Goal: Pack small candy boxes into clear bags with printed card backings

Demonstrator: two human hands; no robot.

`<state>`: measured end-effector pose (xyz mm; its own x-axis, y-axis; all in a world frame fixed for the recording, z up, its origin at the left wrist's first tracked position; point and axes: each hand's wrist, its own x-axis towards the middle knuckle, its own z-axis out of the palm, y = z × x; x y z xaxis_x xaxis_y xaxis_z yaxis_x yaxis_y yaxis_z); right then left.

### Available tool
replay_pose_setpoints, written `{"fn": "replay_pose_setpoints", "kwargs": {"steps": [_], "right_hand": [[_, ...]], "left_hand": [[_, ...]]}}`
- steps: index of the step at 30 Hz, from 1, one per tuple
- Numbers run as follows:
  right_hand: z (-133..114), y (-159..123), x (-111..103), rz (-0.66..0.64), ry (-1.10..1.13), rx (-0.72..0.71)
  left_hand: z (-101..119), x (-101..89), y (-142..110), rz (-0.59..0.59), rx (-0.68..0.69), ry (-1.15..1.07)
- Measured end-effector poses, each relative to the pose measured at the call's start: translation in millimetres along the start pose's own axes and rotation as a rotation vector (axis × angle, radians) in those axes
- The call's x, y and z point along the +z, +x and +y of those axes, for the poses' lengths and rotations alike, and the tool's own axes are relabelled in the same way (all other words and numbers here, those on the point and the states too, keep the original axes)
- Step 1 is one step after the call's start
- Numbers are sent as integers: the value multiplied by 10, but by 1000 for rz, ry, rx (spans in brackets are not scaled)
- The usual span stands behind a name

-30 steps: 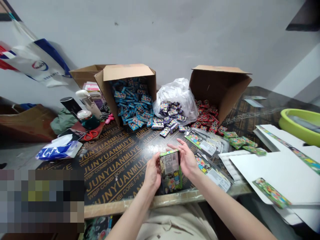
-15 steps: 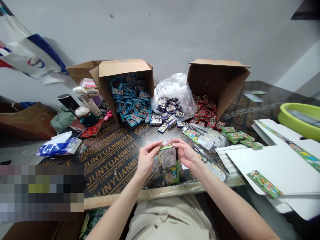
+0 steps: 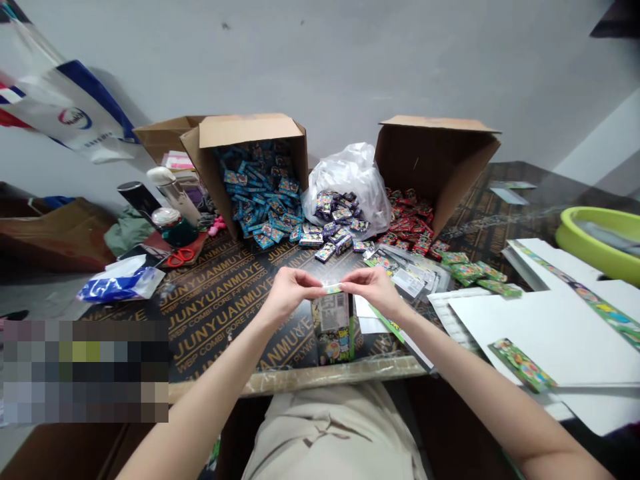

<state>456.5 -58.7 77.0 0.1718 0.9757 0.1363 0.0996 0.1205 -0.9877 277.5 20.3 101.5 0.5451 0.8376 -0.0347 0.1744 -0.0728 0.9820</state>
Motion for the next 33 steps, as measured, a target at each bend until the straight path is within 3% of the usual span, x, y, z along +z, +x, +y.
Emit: {"fn": "replay_pose_setpoints", "kwargs": {"steps": [3, 6, 11, 15, 19, 21, 25, 33], "right_hand": [[-14, 56, -29, -21, 5, 18], [-7, 71, -55, -39, -27, 9], [-80, -42, -105, -111, -145, -107], [-12, -96, -296, -193, -288, -177], [447, -11, -588, 18, -747, -37], [724, 29, -676, 76, -875, 25], [1080, 48, -673, 88, -978, 56], [1197, -70, -572, 57, -988, -37]], "left_hand": [[22, 34, -22, 30, 58, 83], [27, 73, -112, 80, 245, 309], [-2, 89, -234, 2, 522, 596], [-24, 117, -228, -41, 548, 724], [-44, 148, -201, -66, 556, 756], [-56, 152, -199, -62, 549, 749], [-76, 164, -221, -34, 536, 725], [-92, 228, -268, 53, 480, 638]]}}
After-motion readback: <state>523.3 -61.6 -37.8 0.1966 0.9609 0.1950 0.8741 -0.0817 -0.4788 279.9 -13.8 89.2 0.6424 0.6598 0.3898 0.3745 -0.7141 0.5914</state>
